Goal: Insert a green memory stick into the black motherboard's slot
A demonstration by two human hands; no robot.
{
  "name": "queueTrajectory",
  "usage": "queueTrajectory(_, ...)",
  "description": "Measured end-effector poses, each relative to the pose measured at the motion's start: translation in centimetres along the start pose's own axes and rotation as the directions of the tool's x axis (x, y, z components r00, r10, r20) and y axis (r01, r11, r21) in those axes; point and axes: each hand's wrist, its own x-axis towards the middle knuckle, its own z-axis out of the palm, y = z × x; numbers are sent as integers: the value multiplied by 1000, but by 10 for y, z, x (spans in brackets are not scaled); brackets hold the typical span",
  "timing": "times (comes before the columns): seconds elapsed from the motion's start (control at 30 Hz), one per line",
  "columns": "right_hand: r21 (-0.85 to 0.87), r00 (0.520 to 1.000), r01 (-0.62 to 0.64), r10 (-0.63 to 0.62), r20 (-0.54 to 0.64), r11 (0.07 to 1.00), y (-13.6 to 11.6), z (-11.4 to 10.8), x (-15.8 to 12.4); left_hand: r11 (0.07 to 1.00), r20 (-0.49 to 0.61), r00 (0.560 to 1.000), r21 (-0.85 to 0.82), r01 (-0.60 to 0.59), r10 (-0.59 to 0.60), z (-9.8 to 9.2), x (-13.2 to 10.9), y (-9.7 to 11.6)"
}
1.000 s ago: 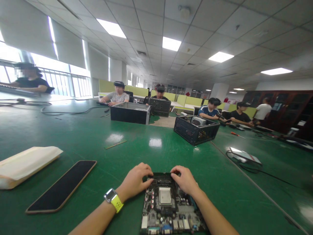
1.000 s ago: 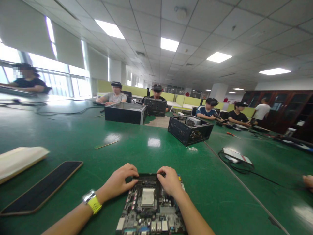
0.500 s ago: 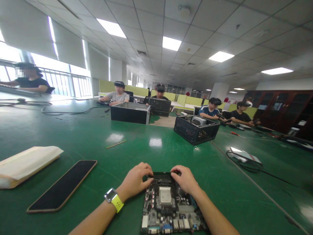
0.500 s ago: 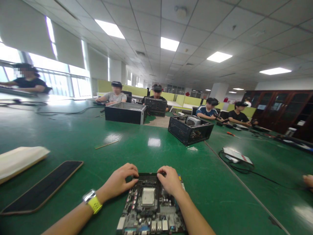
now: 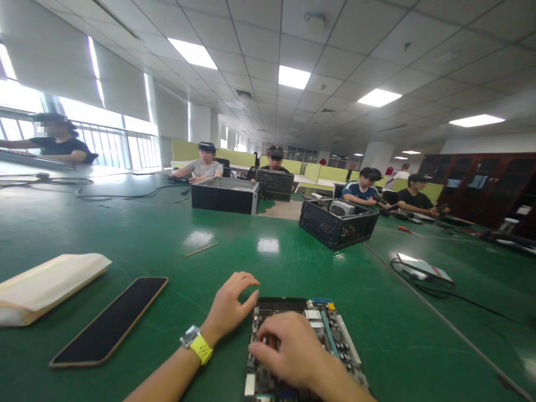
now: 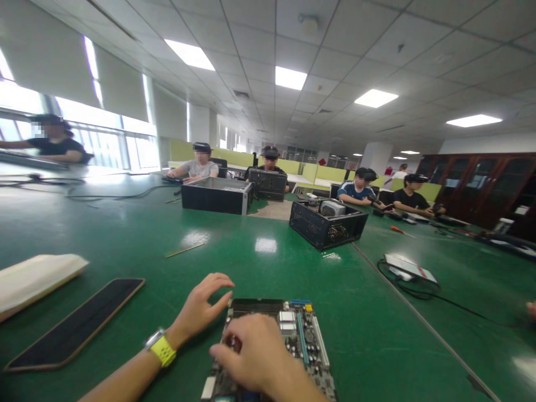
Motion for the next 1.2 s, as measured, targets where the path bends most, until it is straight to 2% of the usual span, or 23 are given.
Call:
queueTrajectory(0.1,-100,991,59,-46,125,993,-15,15,-5,1000,-11,1000,12,7,-7,1,0,-2)
queueTrajectory(0.23,-244,966,155,-94,242,957,-19,35,-8,1000,7,1000,18,3,-3,1,0,-2)
queueTrajectory(0.33,-285,956,179,-98,278,942,-18,42,-8,1000,2,1000,27,9,-9,1,0,-2)
queueTrajectory(0.43,-255,969,158,-100,227,954,-8,35,-7,999,-6,1000,33,14,-14,1,0,-4)
queueTrajectory(0.5,-265,991,50,-14,133,963,8,23,-4,999,-6,1000,37,14,-14,1,0,-5)
queueTrajectory(0.57,-292,990,-122,136,27,948,32,6,0,999,-3,1000,37,10,-10,1,0,-5)
queueTrajectory(0.63,-312,953,-299,295,-63,902,59,-11,4,999,1,1000,32,7,-7,1,0,-4)
queueTrajectory(0.7,-331,887,-461,439,-144,823,85,-25,6,1000,5,1000,24,8,-8,1,1,-3)
queueTrajectory(0.77,-338,840,-542,512,-182,769,102,-34,5,1000,7,1000,16,8,-8,1,1,-3)
queueTrajectory(0.83,-338,833,-552,523,-180,762,106,-36,3,1000,14,1000,11,7,-7,1,1,-3)
queueTrajectory(0.93,-297,869,-489,487,-88,820,90,-32,-2,1000,47,999,9,12,-12,2,1,-4)
queueTrajectory(1.0,-177,908,-395,412,76,902,69,-27,-5,1000,85,996,9,17,-18,3,1,-3)
queueTrajectory(1.03,-63,912,-349,354,205,935,58,-25,-7,1000,111,994,6,17,-18,3,1,-2)
queueTrajectory(1.1,245,864,-316,171,474,917,38,-22,-8,1000,178,984,1,10,-10,3,0,1)
queueTrajectory(1.13,386,839,-325,75,539,864,31,-21,-7,1000,220,976,2,2,-3,3,-1,2)
queueTrajectory(1.17,482,847,-321,19,531,816,27,-21,-6,1000,267,964,3,-8,7,3,-2,4)
queueTrajectory(1.2,523,891,-286,22,453,803,27,-21,-4,1000,313,950,7,-19,16,4,-2,5)
